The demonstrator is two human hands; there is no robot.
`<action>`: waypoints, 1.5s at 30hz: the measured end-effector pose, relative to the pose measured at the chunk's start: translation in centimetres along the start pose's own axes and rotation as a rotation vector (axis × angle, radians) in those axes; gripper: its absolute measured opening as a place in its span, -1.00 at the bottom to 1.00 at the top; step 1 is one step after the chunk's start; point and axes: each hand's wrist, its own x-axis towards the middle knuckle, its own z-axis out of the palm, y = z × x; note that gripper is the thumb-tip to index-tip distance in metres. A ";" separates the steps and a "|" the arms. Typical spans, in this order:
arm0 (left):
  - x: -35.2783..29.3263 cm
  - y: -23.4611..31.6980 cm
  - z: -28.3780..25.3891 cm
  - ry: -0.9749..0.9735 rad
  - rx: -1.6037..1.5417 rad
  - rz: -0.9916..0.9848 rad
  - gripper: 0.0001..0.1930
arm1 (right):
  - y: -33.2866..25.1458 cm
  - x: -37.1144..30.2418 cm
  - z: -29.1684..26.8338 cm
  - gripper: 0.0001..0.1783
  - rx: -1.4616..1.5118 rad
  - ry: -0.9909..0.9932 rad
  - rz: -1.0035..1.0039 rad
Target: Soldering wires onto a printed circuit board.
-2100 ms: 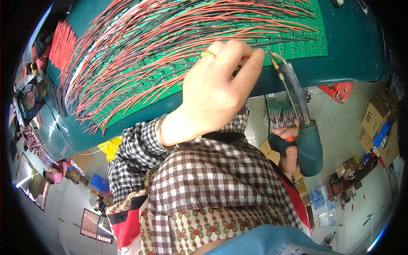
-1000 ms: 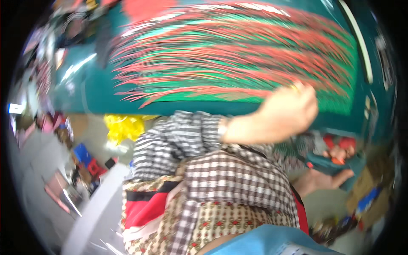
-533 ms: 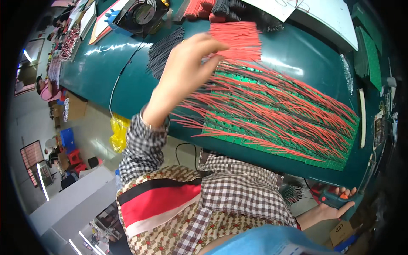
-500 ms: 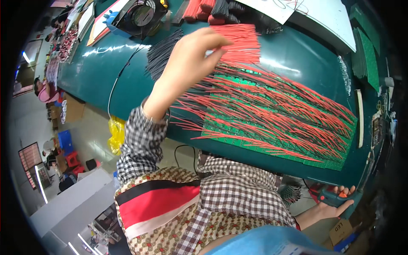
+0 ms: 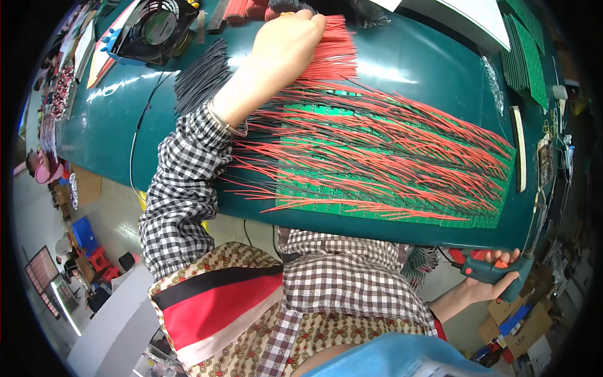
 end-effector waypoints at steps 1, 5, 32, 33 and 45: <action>0.0 0.2 -0.1 -0.007 -0.002 0.001 -0.88 | 0.0 0.1 -0.1 -0.42 -0.003 0.002 0.006; 0.0 0.1 -0.9 -0.017 -0.009 0.039 -0.88 | 0.3 0.2 -0.4 -0.41 -0.031 0.028 0.016; 1.7 16.0 -6.0 -0.258 -0.572 0.173 -0.75 | 4.8 -2.2 -4.5 -0.31 0.229 -0.057 0.103; 1.0 17.6 -6.9 -0.219 -0.608 0.169 -0.71 | 5.1 -2.1 -4.3 -0.31 0.237 -0.064 0.110; -3.0 28.0 -1.1 -0.053 -0.904 0.147 -0.72 | 5.2 -5.7 -2.3 -0.27 0.036 -0.038 0.179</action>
